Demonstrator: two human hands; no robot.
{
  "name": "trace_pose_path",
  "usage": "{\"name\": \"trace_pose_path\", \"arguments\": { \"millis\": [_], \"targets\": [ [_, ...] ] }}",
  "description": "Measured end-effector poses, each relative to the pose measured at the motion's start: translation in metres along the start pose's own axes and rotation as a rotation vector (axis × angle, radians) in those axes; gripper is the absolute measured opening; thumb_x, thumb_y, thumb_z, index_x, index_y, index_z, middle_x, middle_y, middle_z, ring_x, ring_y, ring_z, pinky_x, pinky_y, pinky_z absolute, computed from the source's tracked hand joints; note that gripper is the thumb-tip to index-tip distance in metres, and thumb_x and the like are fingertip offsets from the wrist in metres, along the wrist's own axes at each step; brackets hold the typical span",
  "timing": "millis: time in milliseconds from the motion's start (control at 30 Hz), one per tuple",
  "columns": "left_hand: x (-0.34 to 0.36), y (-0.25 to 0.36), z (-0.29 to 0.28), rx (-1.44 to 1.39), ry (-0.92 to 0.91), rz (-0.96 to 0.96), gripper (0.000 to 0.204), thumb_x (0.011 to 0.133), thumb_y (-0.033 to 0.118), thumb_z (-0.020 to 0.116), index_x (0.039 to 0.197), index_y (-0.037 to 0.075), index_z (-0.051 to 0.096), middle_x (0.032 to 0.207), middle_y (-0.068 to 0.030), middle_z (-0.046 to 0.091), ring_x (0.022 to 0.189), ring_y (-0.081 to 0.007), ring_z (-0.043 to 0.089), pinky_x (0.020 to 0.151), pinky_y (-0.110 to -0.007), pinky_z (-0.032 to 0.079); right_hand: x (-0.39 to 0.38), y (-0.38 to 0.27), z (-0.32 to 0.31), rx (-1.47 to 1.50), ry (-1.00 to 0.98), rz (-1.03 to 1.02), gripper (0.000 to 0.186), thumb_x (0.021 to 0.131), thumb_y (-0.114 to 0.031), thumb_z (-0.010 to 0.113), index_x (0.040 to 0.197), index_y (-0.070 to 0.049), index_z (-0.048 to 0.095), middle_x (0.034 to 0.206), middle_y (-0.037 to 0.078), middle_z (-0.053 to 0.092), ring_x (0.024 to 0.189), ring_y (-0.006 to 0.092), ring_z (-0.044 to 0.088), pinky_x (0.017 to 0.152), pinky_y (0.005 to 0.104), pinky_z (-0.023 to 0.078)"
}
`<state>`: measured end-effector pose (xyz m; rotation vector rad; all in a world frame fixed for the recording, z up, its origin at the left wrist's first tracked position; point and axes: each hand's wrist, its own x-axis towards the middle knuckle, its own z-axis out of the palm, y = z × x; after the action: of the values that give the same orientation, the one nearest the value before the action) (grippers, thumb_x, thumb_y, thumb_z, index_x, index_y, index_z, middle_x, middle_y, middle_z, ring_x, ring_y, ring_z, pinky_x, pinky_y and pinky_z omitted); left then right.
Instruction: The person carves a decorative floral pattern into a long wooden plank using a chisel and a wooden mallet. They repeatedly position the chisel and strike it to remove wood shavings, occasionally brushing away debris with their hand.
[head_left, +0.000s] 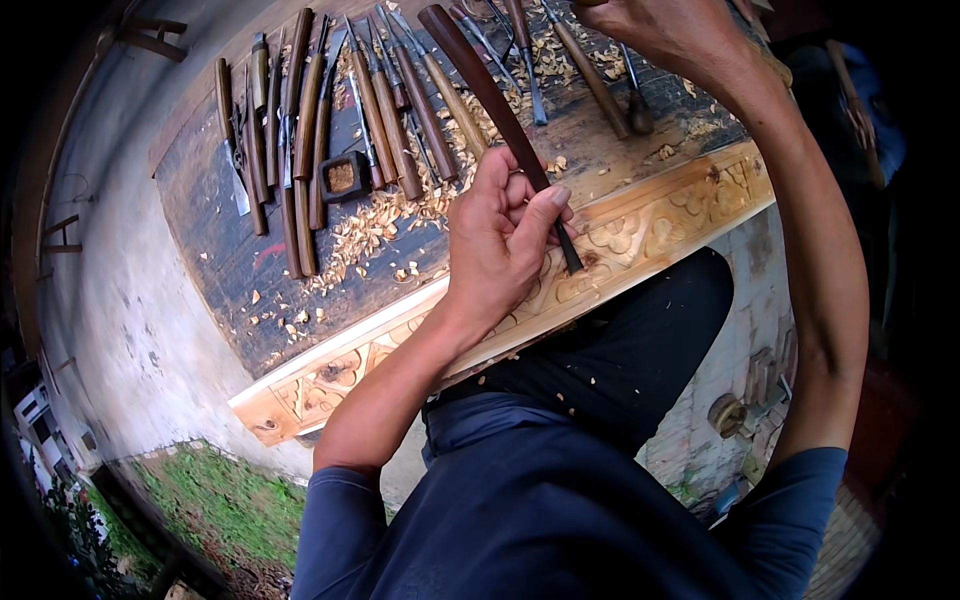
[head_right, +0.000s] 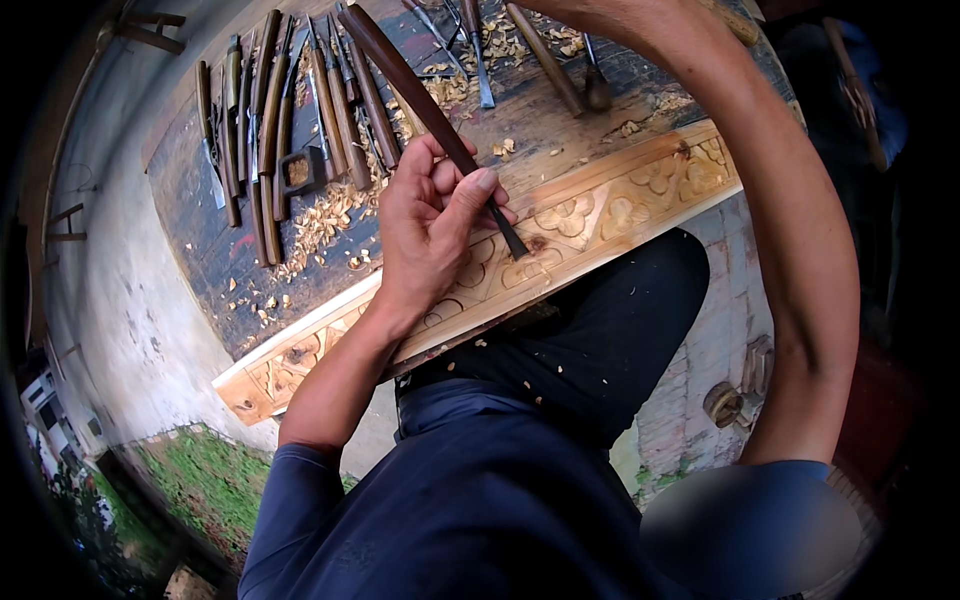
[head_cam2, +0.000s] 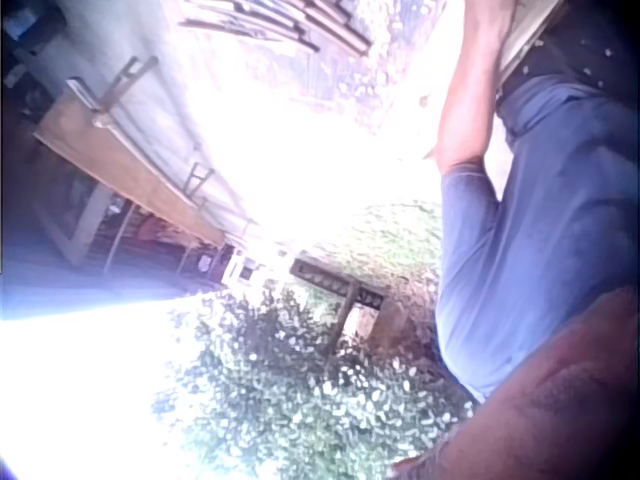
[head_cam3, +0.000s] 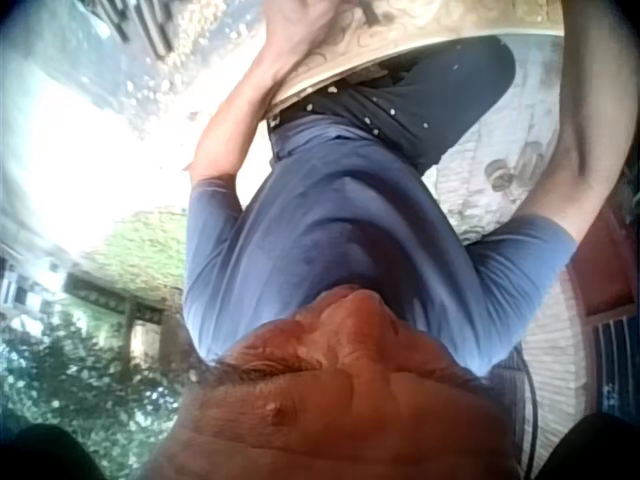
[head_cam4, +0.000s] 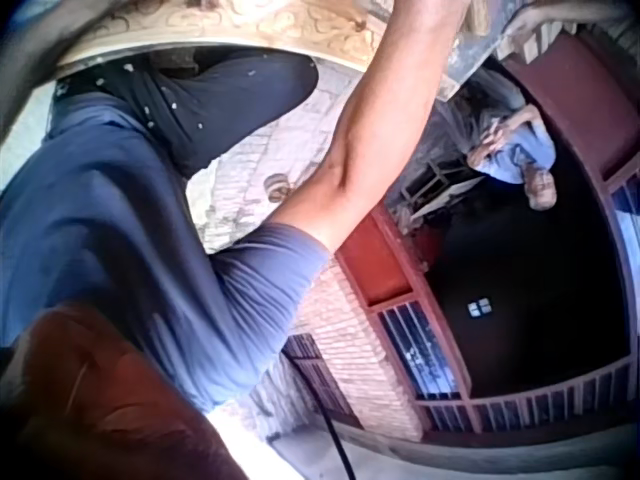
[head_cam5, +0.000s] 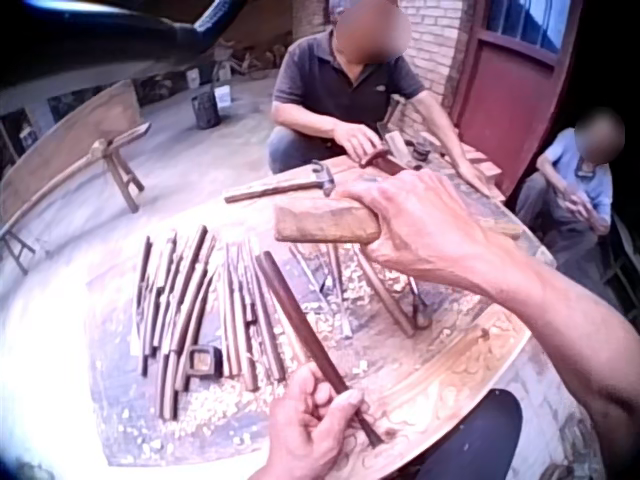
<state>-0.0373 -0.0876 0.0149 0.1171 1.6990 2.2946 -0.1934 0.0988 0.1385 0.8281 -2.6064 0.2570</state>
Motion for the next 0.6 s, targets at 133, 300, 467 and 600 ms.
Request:
{"name": "trace_pose_path", "arguments": {
  "millis": [133,300,467,600],
  "targets": [
    [0.002,0.000,0.000,0.026,-0.001,0.020,0.021,0.107,0.003,0.062,0.123,-0.002,0.049,0.090,-0.0081,0.067,0.085,-0.0152,0.070,0.078,-0.032,0.063,0.031,0.003,-0.004,-0.064,-0.175,0.049,0.050,0.075,-0.012,0.070,0.125,-0.007,0.074,0.104,0.026,0.075,0.102,0.0430,0.073,0.092,0.0505,0.058],
    [0.003,-0.005,-0.003,0.071,0.006,0.040,0.019,0.107,0.003,0.063,0.120,-0.002,0.050,0.090,-0.0082,0.067,0.085,-0.0150,0.070,0.080,-0.033,0.063,0.069,-0.004,0.001,0.068,-0.184,-0.065,0.059,0.073,-0.016,0.074,0.131,-0.007,0.072,0.111,0.024,0.075,0.111,0.0389,0.071,0.101,0.0450,0.055],
    [0.002,-0.004,-0.005,0.073,0.006,0.028,0.017,0.106,0.003,0.062,0.117,-0.002,0.050,0.089,-0.0087,0.067,0.085,-0.0154,0.070,0.079,-0.032,0.063,0.091,-0.019,-0.003,-0.068,-0.477,-0.321,0.054,0.074,-0.017,0.075,0.127,-0.007,0.073,0.112,0.018,0.077,0.111,0.0376,0.071,0.099,0.0424,0.054],
    [0.002,-0.001,0.001,0.006,-0.004,0.014,0.015,0.106,0.002,0.061,0.116,-0.002,0.050,0.088,-0.0085,0.066,0.083,-0.0158,0.070,0.078,-0.032,0.063,0.102,-0.022,0.009,-0.166,-0.422,-0.308,0.049,0.075,-0.015,0.074,0.123,-0.006,0.074,0.109,0.017,0.077,0.110,0.0373,0.070,0.098,0.0428,0.054]
  ]
}}
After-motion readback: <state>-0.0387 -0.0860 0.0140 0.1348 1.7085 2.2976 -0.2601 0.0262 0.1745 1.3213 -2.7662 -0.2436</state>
